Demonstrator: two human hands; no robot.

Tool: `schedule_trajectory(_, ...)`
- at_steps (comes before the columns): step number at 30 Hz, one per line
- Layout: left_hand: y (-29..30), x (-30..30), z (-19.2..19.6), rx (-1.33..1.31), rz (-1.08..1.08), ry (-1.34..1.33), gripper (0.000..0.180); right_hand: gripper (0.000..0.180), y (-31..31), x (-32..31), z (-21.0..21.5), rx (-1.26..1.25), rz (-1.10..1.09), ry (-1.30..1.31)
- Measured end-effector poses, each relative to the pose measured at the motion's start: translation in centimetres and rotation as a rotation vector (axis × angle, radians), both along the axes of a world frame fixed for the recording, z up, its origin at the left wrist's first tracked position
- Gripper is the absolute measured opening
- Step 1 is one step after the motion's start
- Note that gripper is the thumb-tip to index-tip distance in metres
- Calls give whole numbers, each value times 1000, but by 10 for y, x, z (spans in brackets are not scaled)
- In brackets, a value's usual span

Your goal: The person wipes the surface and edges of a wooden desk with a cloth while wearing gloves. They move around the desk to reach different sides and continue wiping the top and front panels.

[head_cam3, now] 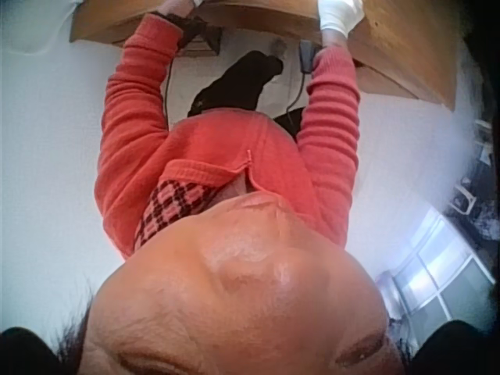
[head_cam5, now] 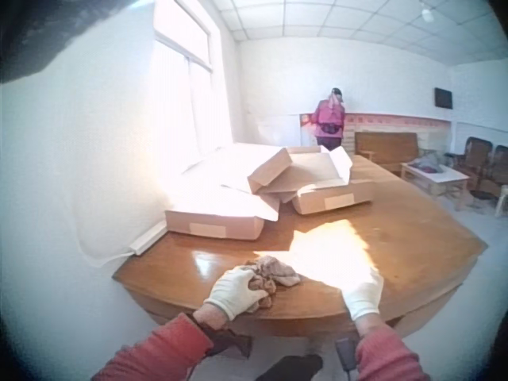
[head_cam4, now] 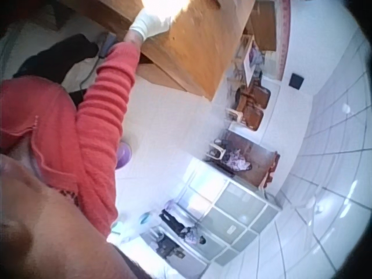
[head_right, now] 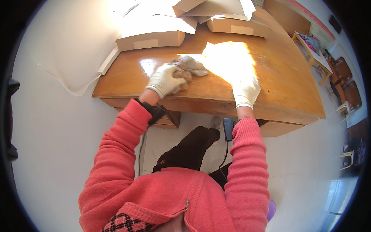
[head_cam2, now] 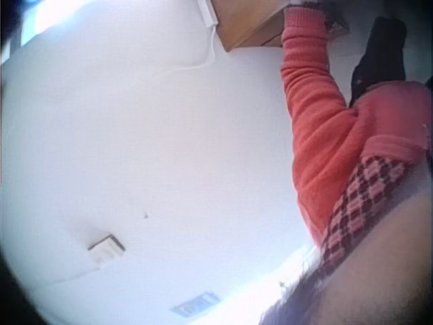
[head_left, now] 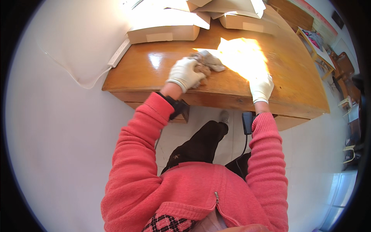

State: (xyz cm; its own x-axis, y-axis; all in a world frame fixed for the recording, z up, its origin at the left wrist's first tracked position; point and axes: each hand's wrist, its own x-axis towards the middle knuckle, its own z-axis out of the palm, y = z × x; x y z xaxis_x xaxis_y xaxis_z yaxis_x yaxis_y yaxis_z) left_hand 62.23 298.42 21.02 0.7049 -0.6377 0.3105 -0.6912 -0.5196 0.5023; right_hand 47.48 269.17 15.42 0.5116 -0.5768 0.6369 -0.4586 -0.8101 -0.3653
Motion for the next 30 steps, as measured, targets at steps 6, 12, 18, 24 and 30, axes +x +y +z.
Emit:
schedule_trajectory(6, 65, 91, 7, 131, 445, 139, 43, 20, 3, 1, 4, 32, -43, 60)
schedule_trajectory(12, 7, 105, -17, -6, 337, 122, 45, 21, 7, 1, 10, 15, -30, 12)
schedule_trajectory(18, -146, 31, -23, -158, 40, 96, 32, 23, 10, -2, 11, 90, 38, -65)
schedule_trajectory(24, -189, -43, -11, 1, -274, 27, 40, 31, -1, -2, 6, 31, 83, -257)
schedule_trajectory(30, -97, -57, -5, -85, -431, 21, 35, 20, -3, -8, 5, 13, 128, -251)
